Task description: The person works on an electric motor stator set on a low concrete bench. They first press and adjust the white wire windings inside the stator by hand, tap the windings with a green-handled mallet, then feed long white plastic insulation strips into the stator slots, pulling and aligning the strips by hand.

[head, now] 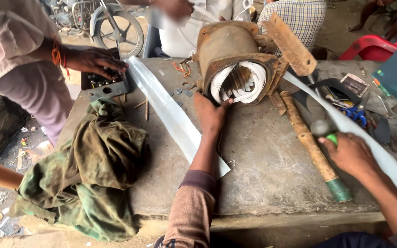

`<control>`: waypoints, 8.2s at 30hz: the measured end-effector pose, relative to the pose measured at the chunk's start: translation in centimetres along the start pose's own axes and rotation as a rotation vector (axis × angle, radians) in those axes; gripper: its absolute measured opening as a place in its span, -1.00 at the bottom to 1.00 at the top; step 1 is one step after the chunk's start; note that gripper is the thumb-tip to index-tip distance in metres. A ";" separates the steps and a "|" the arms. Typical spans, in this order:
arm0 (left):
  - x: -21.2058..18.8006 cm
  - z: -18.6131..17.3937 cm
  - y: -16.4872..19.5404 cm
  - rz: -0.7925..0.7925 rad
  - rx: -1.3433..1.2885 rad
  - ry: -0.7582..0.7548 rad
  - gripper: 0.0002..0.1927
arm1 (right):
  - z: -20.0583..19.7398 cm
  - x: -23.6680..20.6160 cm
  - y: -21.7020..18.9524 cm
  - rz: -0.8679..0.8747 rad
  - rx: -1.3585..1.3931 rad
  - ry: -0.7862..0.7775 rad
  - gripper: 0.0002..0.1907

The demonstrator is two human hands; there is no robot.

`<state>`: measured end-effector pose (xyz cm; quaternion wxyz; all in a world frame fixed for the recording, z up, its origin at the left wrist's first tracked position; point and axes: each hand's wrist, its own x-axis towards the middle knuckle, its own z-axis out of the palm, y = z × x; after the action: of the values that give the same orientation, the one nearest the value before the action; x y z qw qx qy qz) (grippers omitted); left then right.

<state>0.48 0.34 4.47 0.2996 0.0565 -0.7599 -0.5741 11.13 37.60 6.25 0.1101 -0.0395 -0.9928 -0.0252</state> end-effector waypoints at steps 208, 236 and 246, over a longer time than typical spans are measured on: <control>1.0 -1.0 -1.2 0.075 -0.112 -0.069 -0.04 | -0.9 4.5 -14.5 -0.879 0.115 0.415 -0.61; 1.7 1.3 -4.5 0.149 0.035 -0.095 -0.14 | -7.7 10.0 -15.0 -0.713 -0.700 0.478 -0.40; 1.7 1.5 -4.7 0.184 0.137 -0.105 -0.09 | -5.7 9.1 -13.6 -0.695 -0.596 0.322 -0.41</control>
<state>-2.88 -0.69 0.64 0.3062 -0.0234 -0.8140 -0.4930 2.36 24.42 13.23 0.2313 0.2692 -0.8670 -0.3497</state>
